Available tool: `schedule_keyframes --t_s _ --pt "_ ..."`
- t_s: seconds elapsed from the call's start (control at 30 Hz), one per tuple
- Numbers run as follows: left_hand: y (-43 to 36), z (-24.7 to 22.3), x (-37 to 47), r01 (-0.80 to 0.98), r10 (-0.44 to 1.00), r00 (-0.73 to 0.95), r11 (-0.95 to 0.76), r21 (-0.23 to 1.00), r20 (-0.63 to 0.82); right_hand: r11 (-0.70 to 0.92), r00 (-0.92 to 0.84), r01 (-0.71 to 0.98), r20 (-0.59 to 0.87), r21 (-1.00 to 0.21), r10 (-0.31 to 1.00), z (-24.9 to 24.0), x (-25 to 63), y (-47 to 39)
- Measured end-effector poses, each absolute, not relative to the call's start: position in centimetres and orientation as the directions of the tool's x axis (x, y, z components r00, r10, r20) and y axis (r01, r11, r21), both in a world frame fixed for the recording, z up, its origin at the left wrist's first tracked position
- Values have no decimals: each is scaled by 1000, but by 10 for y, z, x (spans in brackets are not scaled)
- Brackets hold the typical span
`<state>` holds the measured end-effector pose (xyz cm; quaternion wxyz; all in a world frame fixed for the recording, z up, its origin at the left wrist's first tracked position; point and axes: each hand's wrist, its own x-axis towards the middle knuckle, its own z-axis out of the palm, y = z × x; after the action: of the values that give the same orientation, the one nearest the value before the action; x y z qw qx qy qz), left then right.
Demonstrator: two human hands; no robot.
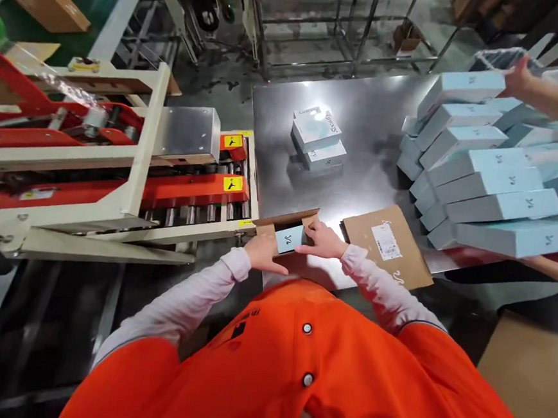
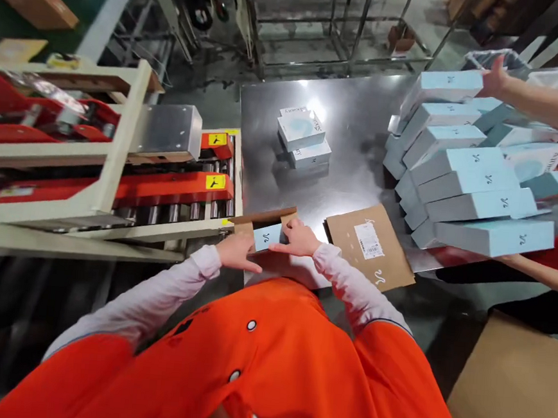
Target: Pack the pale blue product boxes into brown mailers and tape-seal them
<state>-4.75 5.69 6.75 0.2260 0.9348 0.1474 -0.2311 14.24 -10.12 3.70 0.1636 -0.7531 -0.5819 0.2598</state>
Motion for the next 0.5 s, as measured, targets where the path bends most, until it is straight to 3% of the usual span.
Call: schedule_keyframes --t_s 0.07,0.1,0.2,0.27,0.3,0.4,0.5 --pt "63 66 -31 413 180 818 -845 340 -547 -251 96 784 -289 -567 953 39 158 -89" --pt "68 68 -24 439 236 815 -847 299 -529 -305 151 768 -303 -563 941 37 163 -83" --pt "77 73 -17 485 449 867 -859 161 -217 -567 560 631 -196 -530 805 21 166 -73" --pt "74 67 -24 491 492 870 -861 132 -34 -634 730 469 -134 -615 670 6 157 -77" --pt "70 59 -31 479 481 877 -869 126 -21 -627 759 371 -165 -685 630 -1 152 -82" --pt "52 27 -57 392 378 917 -914 108 -129 -556 613 -7 -442 -831 654 -12 133 -99" --pt "47 4 -65 351 333 931 -929 120 -147 -535 432 -335 -631 -776 644 -12 122 -103"
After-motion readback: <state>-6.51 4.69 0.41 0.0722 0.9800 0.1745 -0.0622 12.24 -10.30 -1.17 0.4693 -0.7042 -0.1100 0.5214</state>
